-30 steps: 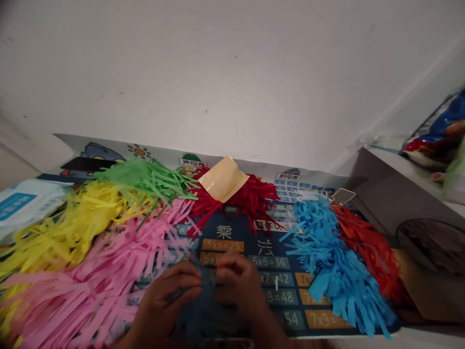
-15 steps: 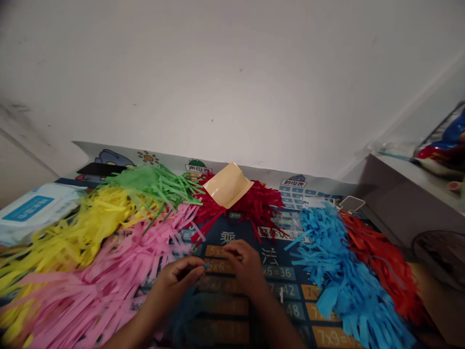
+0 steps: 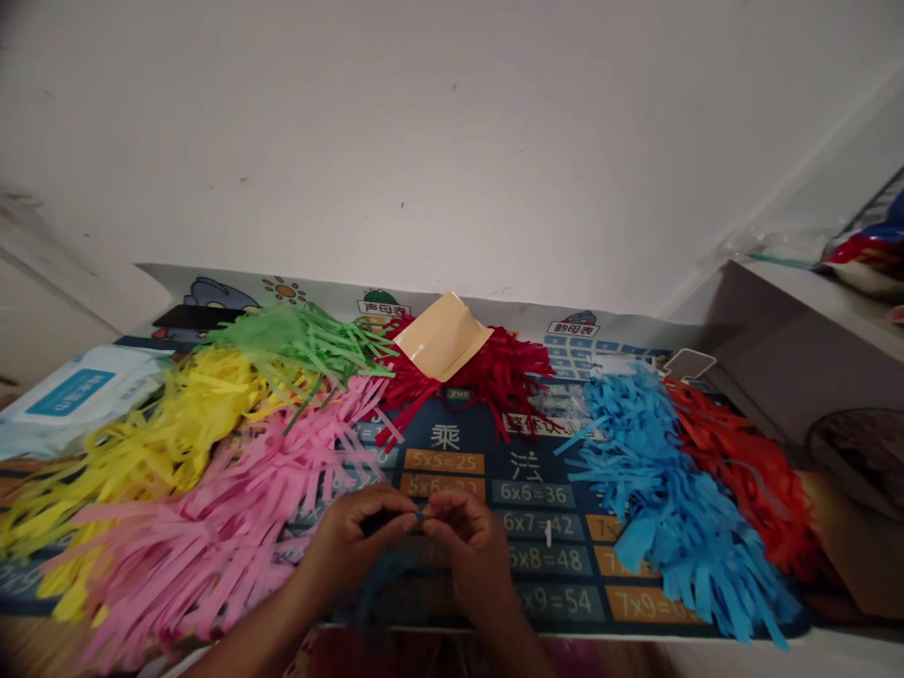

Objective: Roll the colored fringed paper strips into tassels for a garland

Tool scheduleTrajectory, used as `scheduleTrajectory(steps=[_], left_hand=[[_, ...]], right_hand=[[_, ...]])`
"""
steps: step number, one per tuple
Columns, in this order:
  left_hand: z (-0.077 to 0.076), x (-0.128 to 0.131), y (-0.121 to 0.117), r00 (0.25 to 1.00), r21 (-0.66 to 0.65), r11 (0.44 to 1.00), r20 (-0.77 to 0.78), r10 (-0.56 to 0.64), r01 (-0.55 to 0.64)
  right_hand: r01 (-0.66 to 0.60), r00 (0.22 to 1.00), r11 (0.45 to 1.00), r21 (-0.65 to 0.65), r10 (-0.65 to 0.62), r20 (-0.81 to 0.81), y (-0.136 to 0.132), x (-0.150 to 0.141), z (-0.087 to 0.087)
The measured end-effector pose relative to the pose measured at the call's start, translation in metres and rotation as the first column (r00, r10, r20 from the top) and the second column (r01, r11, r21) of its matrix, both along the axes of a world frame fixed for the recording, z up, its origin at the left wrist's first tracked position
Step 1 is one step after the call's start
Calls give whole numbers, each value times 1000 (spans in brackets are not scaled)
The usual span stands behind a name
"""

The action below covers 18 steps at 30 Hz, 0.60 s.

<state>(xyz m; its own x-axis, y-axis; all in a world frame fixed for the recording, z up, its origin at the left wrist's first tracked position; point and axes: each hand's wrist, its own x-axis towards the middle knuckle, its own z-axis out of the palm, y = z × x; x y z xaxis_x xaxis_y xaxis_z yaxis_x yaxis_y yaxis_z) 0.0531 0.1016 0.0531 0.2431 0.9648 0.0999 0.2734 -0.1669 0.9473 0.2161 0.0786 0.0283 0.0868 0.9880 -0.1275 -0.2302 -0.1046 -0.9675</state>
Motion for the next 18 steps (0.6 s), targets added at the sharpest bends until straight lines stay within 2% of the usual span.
scheduleTrajectory(steps=[4, 9, 14, 18], left_hand=[[5, -3, -1, 998, 4, 999, -50, -34, 34], [9, -5, 2, 978, 107, 983, -160, -131, 149], [9, -5, -1, 950, 248, 953, -296, -96, 173], [13, -5, -5, 926, 301, 931, -369, -86, 206]], right_hand=[[-3, 997, 1000, -19, 5, 76, -4, -1, 3], [-14, 975, 1000, 22, 9, 222, -8, -1, 1], [-24, 861, 994, 110, -35, 508, -13, 2, 2], [-90, 781, 967, 238, -80, 620, -15, 2, 8]])
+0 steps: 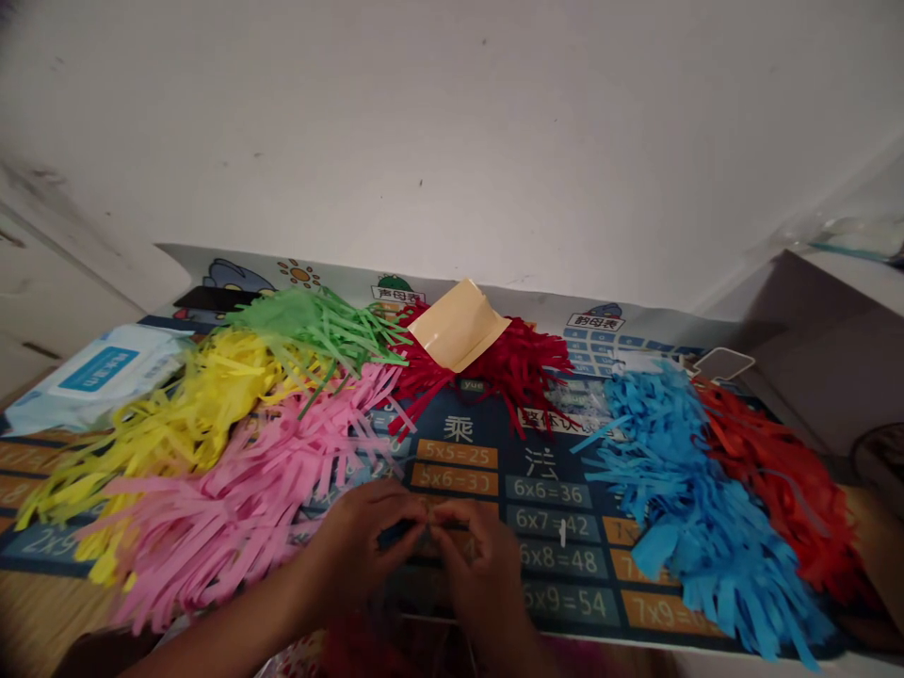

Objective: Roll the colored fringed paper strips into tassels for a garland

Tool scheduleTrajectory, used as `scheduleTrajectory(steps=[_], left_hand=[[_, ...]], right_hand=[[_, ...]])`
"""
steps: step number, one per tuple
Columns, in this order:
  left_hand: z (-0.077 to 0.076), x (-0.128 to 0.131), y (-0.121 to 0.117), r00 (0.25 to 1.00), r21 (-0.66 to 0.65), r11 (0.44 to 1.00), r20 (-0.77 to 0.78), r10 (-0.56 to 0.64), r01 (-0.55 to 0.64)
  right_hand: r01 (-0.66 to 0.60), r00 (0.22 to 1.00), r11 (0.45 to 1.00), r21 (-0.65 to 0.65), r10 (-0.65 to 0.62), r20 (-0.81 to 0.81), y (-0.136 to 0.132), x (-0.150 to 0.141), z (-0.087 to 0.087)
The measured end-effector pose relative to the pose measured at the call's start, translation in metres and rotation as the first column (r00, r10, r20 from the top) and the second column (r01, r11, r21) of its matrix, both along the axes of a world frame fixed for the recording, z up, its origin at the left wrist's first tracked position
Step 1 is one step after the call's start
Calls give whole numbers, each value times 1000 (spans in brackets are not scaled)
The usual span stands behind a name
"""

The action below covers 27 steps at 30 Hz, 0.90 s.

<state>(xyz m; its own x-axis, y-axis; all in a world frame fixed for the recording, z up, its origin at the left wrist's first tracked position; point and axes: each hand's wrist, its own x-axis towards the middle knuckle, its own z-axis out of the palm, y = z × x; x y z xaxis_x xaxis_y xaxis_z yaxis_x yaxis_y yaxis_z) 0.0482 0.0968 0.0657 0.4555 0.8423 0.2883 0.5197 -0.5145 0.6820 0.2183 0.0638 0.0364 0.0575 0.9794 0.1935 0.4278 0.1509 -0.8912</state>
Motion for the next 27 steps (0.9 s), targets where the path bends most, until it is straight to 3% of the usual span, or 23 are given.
scheduleTrajectory(steps=[5, 12, 22, 27], left_hand=[[-5, -1, 1, 995, -21, 999, 88, -47, 49], [-10, -5, 3, 991, -149, 989, 134, 9, 11], [-13, 1, 3, 992, 56, 998, 122, -23, 16], [-9, -1, 3, 991, 15, 997, 110, -74, 72]], right_hand=[[-83, 991, 988, 129, 69, 113, 2, 3, 6], [-106, 992, 994, 5, 105, 71, 5, 8, 9], [-110, 990, 994, 24, 107, 97, 2, 9, 12], [-112, 991, 994, 9, 111, 73, 3, 13, 14]])
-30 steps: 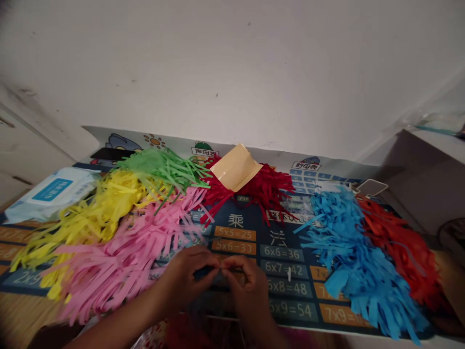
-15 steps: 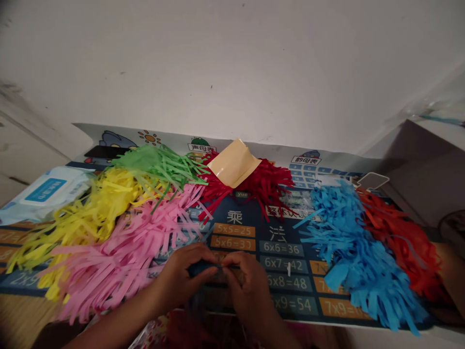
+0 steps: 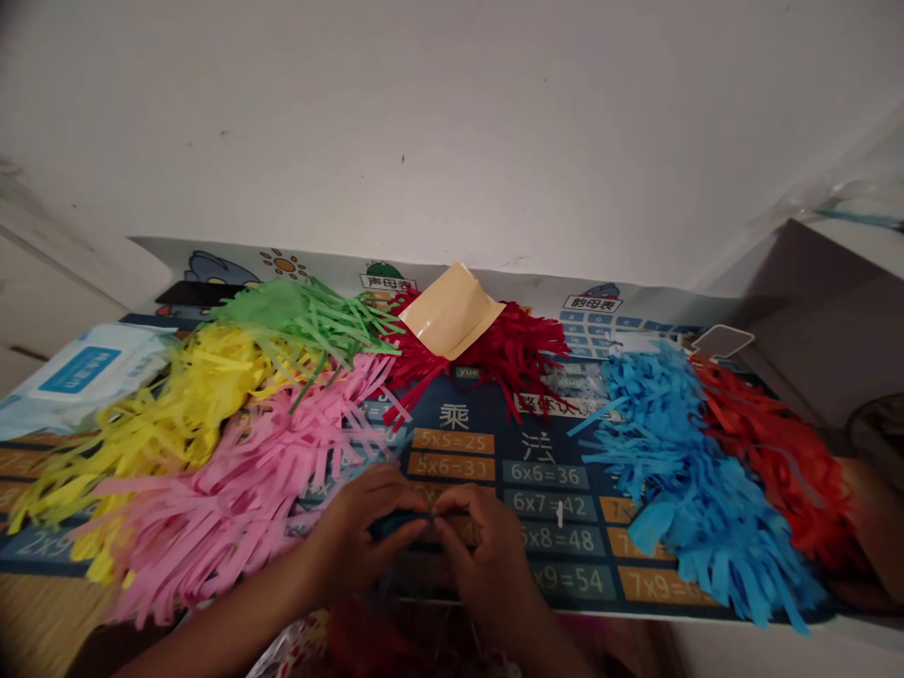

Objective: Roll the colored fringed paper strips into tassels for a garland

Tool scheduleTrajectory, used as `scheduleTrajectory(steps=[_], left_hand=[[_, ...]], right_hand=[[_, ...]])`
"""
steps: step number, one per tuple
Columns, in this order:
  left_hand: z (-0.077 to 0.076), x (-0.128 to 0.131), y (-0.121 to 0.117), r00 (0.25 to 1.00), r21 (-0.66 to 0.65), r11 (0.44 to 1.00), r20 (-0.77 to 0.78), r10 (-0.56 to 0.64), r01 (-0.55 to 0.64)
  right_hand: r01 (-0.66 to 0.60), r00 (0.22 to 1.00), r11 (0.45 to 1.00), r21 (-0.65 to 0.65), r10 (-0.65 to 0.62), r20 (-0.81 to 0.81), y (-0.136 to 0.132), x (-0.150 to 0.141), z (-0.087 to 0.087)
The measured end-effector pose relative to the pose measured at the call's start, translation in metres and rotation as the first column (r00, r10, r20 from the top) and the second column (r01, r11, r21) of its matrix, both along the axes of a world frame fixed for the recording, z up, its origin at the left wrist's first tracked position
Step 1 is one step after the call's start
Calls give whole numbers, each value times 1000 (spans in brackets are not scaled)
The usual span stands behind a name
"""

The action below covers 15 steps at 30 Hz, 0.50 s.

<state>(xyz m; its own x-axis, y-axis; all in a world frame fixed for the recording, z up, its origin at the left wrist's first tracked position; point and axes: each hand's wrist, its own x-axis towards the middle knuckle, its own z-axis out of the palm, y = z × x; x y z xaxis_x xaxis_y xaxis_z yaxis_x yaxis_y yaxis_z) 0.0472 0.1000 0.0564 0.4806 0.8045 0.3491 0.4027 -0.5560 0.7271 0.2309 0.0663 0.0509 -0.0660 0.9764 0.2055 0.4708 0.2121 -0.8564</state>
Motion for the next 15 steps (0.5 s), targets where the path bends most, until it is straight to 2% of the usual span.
scheduleTrajectory(steps=[8, 15], left_hand=[[-3, -2, -1, 999, -41, 999, 25, 23, -22], [-6, 0, 0, 998, -3, 1000, 57, 4, -4]], right_hand=[[0, 999, 1000, 8, -1, 48, -2, 2, 1], [-16, 999, 1000, 25, 15, 37, -1, 1, 2]])
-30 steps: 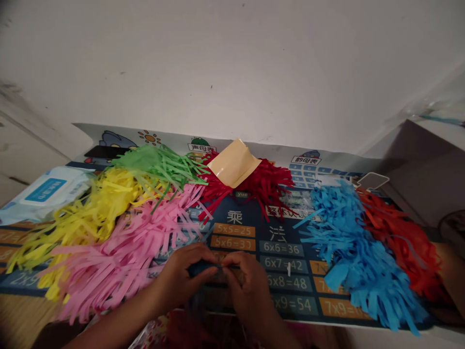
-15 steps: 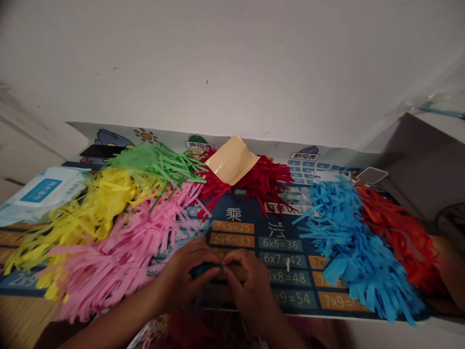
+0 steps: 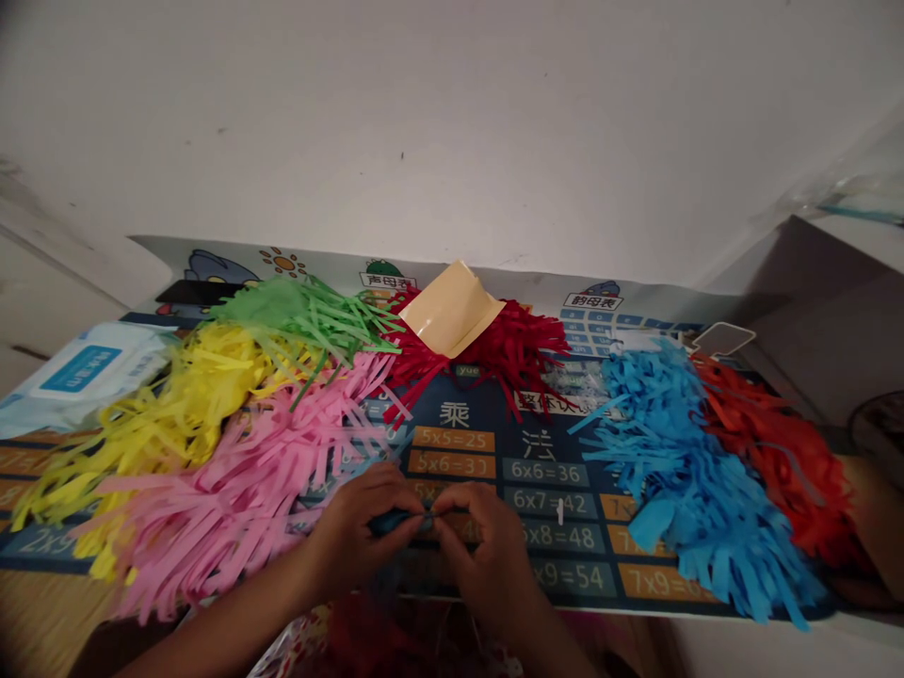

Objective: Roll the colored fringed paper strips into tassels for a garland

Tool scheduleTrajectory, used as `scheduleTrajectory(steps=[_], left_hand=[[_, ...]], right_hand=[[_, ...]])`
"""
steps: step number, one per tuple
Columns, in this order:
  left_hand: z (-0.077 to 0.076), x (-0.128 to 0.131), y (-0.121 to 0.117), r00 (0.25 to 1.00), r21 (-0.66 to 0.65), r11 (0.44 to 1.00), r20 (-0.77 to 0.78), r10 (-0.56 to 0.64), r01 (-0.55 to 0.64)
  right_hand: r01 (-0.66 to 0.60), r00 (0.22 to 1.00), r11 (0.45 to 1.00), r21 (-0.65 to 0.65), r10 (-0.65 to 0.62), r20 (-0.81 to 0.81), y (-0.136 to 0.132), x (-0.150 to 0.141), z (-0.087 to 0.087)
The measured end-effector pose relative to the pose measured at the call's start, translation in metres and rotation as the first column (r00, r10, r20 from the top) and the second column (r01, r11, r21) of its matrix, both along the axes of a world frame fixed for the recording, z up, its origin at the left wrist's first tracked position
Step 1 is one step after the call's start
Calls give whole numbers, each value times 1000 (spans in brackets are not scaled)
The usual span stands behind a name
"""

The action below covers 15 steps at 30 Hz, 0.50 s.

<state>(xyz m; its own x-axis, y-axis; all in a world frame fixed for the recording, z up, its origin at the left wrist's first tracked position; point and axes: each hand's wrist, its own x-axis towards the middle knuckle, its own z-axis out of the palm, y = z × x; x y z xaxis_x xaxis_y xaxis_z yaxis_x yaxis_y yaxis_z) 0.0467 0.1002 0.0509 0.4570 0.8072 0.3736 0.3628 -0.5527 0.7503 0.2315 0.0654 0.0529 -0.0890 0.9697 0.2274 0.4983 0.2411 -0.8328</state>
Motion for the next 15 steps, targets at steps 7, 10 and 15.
scheduleTrajectory(steps=[7, 10, 15], left_hand=[[2, 2, -2, 999, -27, 1000, -32, 1, -1], [0, 4, -1, 999, 46, 999, -47, -7, 9], [-1, 3, 0, 999, 22, 999, 19, -34, 34]], right_hand=[[-7, 1000, 1000, -5, 7, -8, -2, 0, -3], [-25, 1000, 999, 34, 25, 2, 0, 0, -4], [-22, 997, 996, -89, 15, -73, 4, 3, -5]])
